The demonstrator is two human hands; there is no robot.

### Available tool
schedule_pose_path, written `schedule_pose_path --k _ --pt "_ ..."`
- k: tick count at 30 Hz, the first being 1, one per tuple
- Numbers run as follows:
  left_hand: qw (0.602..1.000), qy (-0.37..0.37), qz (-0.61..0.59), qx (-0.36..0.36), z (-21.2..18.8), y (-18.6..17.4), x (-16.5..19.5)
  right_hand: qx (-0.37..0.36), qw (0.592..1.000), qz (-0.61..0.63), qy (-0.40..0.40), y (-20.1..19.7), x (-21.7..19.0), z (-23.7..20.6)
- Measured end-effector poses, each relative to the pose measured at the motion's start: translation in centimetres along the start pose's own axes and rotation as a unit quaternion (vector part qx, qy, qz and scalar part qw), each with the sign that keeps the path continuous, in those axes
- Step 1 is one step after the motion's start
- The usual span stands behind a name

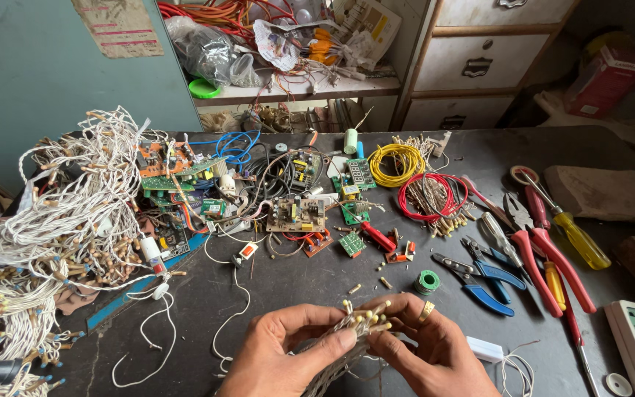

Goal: The person untangles a bundle of white wires with small LED bulbs, twists the wire ends together, and uses pliers to strip the insulation. They then insert the stripped wires into a small white plastic connector housing and close it.

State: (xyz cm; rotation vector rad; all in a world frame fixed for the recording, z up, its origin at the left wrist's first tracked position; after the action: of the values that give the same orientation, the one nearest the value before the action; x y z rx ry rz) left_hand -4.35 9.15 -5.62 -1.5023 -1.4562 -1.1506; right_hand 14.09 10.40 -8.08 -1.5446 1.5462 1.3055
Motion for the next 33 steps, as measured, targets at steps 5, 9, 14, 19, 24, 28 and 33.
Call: schedule_pose_path --k 5,9,14,19,24,28,33 --pt "1.0 0.007 0.027 0.01 -0.1 -0.1 0.2 -0.018 0.999 -0.031 -0.029 0.2 -1.0 -0.5" --pt "1.0 -0.009 0.017 0.023 0.2 -0.3 -0.7 0.035 0.999 -0.018 -0.018 -0.6 -0.4 0.1" --pt "1.0 -0.025 -0.005 0.015 0.7 -0.3 -1.7 0.037 0.998 0.051 0.013 -1.2 0.7 0.5" --pt "0.999 -0.005 0.042 0.008 0.4 0.2 -0.9 0.027 0.995 0.095 0.028 -1.1 0.7 0.6" --pt "0.996 0.023 0.085 0.014 -0.4 0.9 0.6 0.016 0.997 0.076 0.015 -0.1 0.1 0.0" --pt "0.998 -0.013 0.063 0.013 -0.6 0.7 0.7 0.008 0.999 0.038 -0.001 0.5 -0.8 -0.6" --pt "0.999 0.004 0.042 0.004 -0.4 0.9 0.6 0.039 0.999 0.02 0.03 0.3 -0.9 -0.6"
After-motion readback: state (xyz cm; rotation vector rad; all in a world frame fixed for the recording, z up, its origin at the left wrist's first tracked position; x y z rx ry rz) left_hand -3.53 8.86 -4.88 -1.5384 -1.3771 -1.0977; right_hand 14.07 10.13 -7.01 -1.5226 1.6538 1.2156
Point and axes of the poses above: each hand's wrist, its own z-axis towards the middle knuckle, its own y-axis out of the palm, x = y × z, the point moved 8 cm from there along z, towards the middle knuckle, and after that the axes turned 2 degrees about x, right-handed, at the moved point
